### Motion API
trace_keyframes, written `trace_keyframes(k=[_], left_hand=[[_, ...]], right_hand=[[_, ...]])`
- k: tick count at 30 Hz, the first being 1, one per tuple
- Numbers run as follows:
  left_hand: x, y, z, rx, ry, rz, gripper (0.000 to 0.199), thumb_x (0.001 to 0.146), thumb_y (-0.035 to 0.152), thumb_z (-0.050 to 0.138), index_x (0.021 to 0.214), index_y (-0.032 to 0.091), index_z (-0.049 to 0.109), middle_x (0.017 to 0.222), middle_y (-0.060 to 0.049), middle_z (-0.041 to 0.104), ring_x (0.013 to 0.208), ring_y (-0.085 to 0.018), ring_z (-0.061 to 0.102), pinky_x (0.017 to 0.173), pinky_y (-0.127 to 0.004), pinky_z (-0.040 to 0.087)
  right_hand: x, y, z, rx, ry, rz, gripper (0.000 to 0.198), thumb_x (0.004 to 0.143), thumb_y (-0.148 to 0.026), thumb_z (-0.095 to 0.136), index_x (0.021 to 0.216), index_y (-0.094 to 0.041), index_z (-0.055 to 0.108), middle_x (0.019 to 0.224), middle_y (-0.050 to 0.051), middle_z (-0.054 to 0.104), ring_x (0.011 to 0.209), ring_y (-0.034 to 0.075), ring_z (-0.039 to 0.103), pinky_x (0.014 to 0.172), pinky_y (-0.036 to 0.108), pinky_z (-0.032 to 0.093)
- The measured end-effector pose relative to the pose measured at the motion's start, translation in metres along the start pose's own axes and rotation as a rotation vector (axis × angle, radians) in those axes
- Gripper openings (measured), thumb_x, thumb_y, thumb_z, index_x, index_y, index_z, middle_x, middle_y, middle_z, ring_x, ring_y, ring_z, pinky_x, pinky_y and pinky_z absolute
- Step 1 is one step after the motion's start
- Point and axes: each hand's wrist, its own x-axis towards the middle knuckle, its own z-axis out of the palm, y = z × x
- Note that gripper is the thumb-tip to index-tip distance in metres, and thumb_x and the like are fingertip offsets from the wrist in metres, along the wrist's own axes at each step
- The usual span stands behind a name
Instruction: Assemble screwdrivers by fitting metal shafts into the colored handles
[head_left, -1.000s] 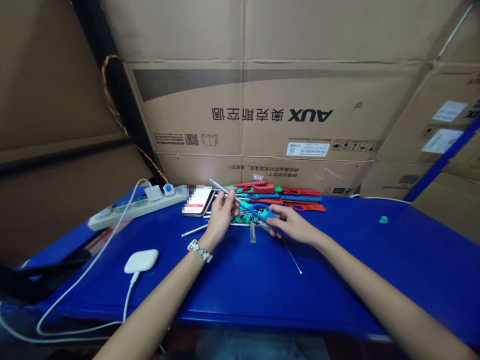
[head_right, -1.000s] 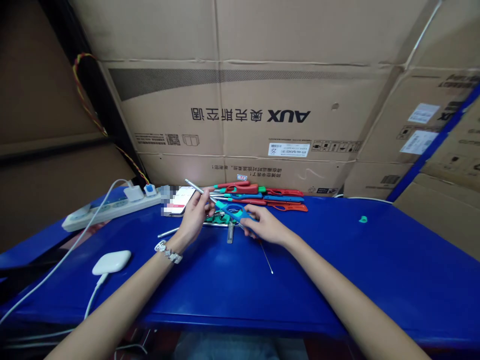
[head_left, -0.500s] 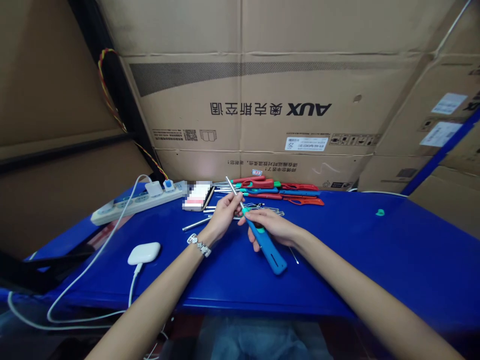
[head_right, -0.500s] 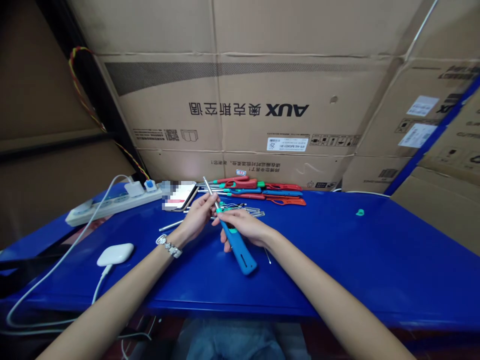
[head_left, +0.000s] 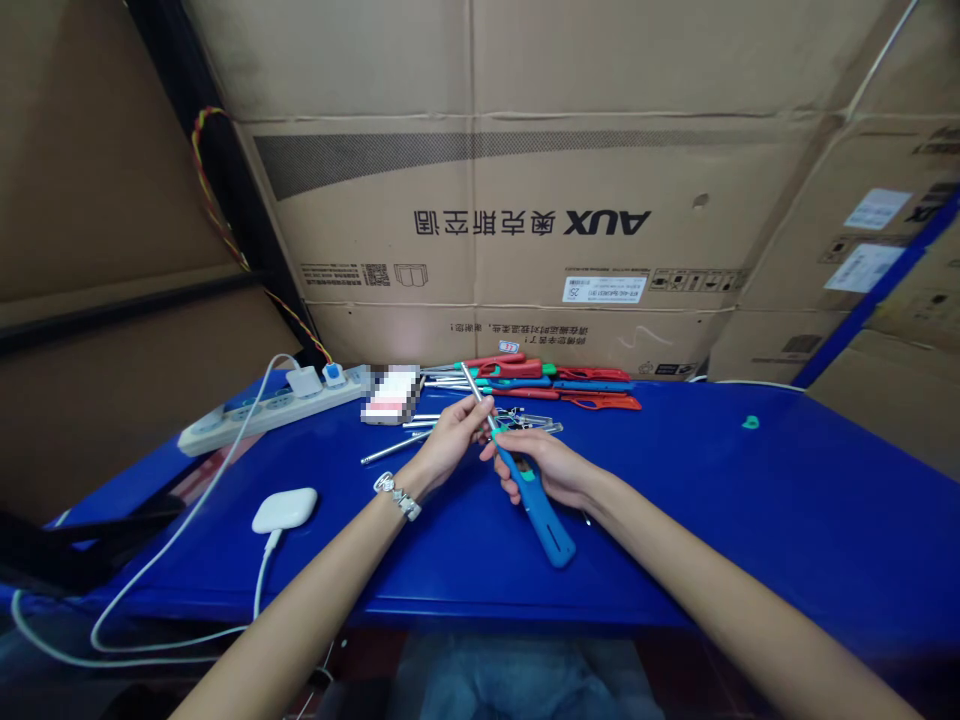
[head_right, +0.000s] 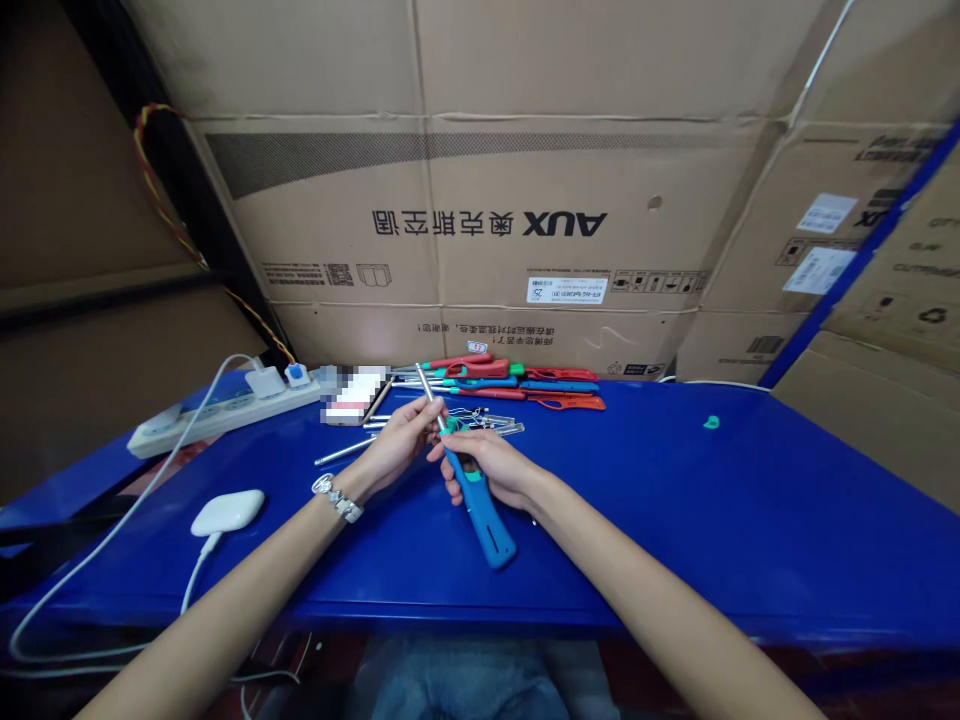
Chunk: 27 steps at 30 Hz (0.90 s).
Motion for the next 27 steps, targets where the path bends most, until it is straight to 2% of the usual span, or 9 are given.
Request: trace_keyframes(k=[3,7,9,14,18,20,22,24,27], left_hand=[[-0.0007,0.0008,0.0017,-0.007,-0.006,-0.002,0.044,0.074,0.055,0.075,0.078,0.015,0.060,0.064,0.004,0.051,0.051,-0.005,0.046,0.049,-0.018,0.038],[-0.0007,0.0021,0.0024,-0.022,0.004,0.007,0.044,0.073,0.056,0.075,0.079,0.015,0.060,0.066,0.003,0.052,0.051,-0.006,0.047,0.048,-0.019,0.037],[-0.0009,0.0026,0.0023,-0.027,0.015,0.015,0.044,0.072,0.055,0.076,0.077,0.015,0.060,0.066,0.003,0.053,0.052,-0.006,0.048,0.049,-0.019,0.037],[-0.0023,0.0033,0.0032,-0.048,-0.004,0.019,0.044,0.072,0.055,0.077,0.077,0.015,0.061,0.065,0.003,0.054,0.055,-0.007,0.049,0.055,-0.020,0.041],[-0.0028,0.0040,0.0034,-0.045,-0.015,0.012,0.044,0.071,0.055,0.077,0.078,0.015,0.061,0.065,0.003,0.054,0.055,-0.007,0.049,0.054,-0.020,0.040],[-0.0032,0.0052,0.0033,-0.028,-0.006,0.020,0.044,0.071,0.055,0.078,0.078,0.014,0.062,0.064,0.003,0.053,0.055,-0.006,0.047,0.053,-0.020,0.039],[-0.0041,0.0068,0.0034,-0.011,-0.008,0.024,0.044,0.071,0.054,0.078,0.077,0.014,0.063,0.064,0.003,0.052,0.055,-0.007,0.046,0.052,-0.021,0.038],[-0.0049,0.0081,0.0037,-0.006,-0.028,0.021,0.042,0.072,0.053,0.078,0.077,0.014,0.063,0.065,0.003,0.054,0.056,-0.007,0.048,0.053,-0.021,0.039],[-0.0053,0.0089,0.0043,-0.032,-0.044,0.025,0.042,0.072,0.053,0.078,0.078,0.014,0.063,0.067,0.002,0.056,0.056,-0.007,0.050,0.054,-0.021,0.040]], right_hand=[[0.0010,0.0010,0.0007,-0.009,-0.007,-0.030,0.027,0.078,-0.038,0.072,0.084,-0.011,0.067,0.070,0.004,0.066,0.057,0.015,0.065,0.058,0.031,0.055],[0.0002,0.0007,0.0030,0.047,0.010,-0.054,0.027,0.076,-0.038,0.075,0.083,-0.013,0.067,0.061,-0.003,0.055,0.044,0.007,0.048,0.043,0.021,0.041],[-0.0011,-0.0005,0.0036,0.063,0.005,-0.042,0.028,0.077,-0.039,0.074,0.083,-0.013,0.066,0.059,-0.005,0.051,0.042,0.005,0.042,0.040,0.019,0.034],[-0.0035,-0.0032,0.0048,0.016,0.030,-0.019,0.032,0.079,-0.045,0.072,0.083,-0.014,0.064,0.055,-0.007,0.047,0.038,0.004,0.035,0.036,0.018,0.029],[-0.0022,-0.0017,0.0034,-0.017,0.038,-0.045,0.035,0.079,-0.049,0.071,0.082,-0.015,0.064,0.053,-0.007,0.048,0.036,0.004,0.037,0.035,0.018,0.032],[-0.0016,-0.0014,0.0007,-0.046,0.017,-0.075,0.037,0.079,-0.050,0.072,0.083,-0.014,0.065,0.057,-0.005,0.054,0.039,0.006,0.046,0.040,0.021,0.042],[-0.0019,-0.0025,-0.0025,-0.071,-0.034,-0.081,0.040,0.076,-0.051,0.075,0.083,-0.013,0.066,0.066,0.001,0.063,0.050,0.011,0.060,0.052,0.026,0.052],[-0.0035,-0.0048,-0.0044,-0.091,-0.089,-0.073,0.041,0.074,-0.050,0.077,0.083,-0.011,0.067,0.071,0.004,0.067,0.058,0.014,0.066,0.060,0.029,0.056],[-0.0062,-0.0075,-0.0016,-0.057,-0.093,-0.088,0.038,0.075,-0.047,0.077,0.082,-0.012,0.065,0.061,-0.003,0.059,0.044,0.007,0.052,0.046,0.022,0.047]])
